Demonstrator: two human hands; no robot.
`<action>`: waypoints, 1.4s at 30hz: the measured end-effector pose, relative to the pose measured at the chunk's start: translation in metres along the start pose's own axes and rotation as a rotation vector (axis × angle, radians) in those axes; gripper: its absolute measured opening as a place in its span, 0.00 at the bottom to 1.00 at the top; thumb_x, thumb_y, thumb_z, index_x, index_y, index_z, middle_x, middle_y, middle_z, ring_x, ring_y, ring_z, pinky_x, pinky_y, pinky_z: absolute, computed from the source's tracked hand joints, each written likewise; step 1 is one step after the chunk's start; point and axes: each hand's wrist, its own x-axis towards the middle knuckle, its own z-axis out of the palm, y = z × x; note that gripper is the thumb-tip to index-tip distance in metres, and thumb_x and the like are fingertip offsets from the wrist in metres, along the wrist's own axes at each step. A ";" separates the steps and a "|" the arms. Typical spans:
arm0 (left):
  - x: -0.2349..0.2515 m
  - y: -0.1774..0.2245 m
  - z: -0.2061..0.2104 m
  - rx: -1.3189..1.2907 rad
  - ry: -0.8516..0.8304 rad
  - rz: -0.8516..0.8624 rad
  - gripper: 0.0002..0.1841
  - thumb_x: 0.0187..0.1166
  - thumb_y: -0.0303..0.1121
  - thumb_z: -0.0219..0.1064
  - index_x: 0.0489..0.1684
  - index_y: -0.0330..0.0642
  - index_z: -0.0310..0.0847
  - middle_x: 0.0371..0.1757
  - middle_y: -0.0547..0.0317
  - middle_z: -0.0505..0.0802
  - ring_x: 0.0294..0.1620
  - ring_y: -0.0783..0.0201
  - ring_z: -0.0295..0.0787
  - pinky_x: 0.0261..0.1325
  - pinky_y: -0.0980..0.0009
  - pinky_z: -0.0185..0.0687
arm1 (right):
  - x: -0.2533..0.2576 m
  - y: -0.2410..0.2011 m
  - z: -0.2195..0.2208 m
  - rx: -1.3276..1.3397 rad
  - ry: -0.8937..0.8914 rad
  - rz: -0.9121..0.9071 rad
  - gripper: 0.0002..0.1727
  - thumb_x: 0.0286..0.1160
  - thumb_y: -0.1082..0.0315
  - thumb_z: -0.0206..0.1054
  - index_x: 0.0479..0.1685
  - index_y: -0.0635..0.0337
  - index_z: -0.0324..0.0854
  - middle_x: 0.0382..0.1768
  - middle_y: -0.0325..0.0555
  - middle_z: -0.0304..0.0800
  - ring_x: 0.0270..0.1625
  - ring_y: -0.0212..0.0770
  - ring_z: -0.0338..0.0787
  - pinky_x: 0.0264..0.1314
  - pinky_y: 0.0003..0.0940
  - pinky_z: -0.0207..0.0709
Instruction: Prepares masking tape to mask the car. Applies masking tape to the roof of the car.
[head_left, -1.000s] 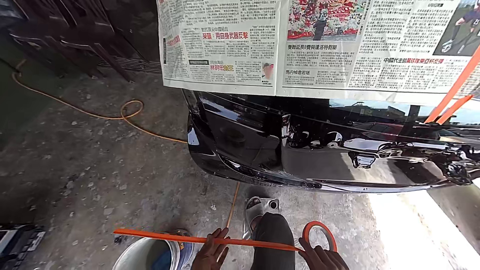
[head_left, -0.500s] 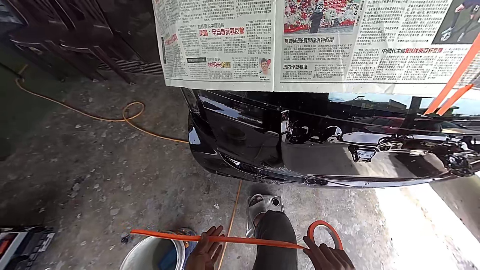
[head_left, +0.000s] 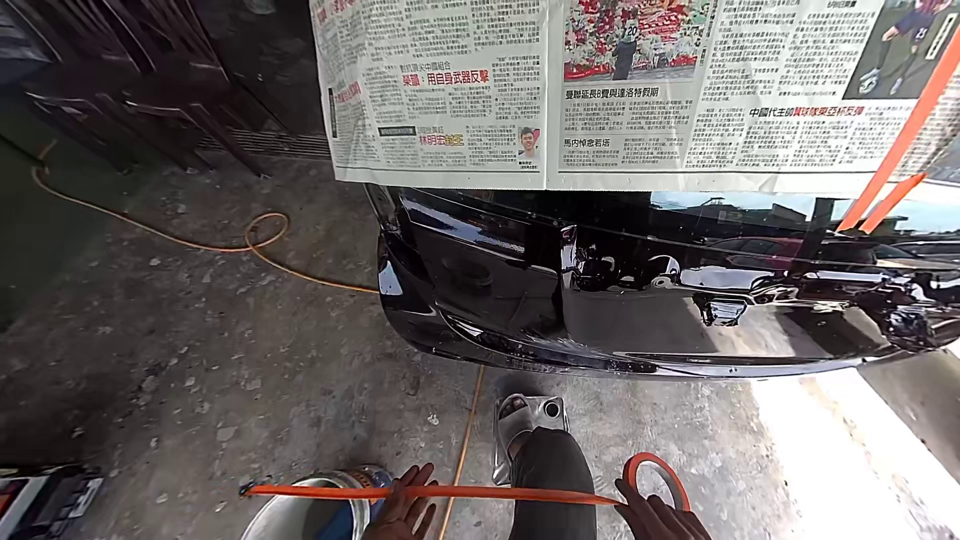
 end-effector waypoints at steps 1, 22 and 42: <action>0.003 0.003 -0.005 -0.003 0.006 0.009 0.22 0.96 0.46 0.40 0.70 0.48 0.77 0.61 0.60 0.94 0.59 0.65 0.90 0.57 0.62 0.83 | 0.004 -0.004 -0.003 -0.008 0.018 -0.030 0.19 0.86 0.44 0.61 0.64 0.34 0.91 0.28 0.43 0.92 0.29 0.45 0.90 0.36 0.44 0.81; 0.015 0.017 -0.035 0.010 0.046 0.061 0.23 0.96 0.46 0.38 0.75 0.49 0.73 0.65 0.62 0.92 0.63 0.67 0.88 0.61 0.62 0.81 | 0.009 0.004 -0.009 0.040 -0.026 -0.017 0.19 0.86 0.44 0.61 0.62 0.35 0.92 0.29 0.44 0.93 0.29 0.46 0.91 0.36 0.46 0.82; 0.026 0.041 -0.053 0.078 0.076 0.097 0.23 0.96 0.46 0.39 0.77 0.50 0.72 0.68 0.63 0.89 0.66 0.67 0.85 0.65 0.61 0.79 | -0.002 0.018 -0.006 0.037 -0.028 0.013 0.19 0.86 0.43 0.60 0.64 0.34 0.91 0.29 0.43 0.93 0.30 0.45 0.91 0.38 0.46 0.82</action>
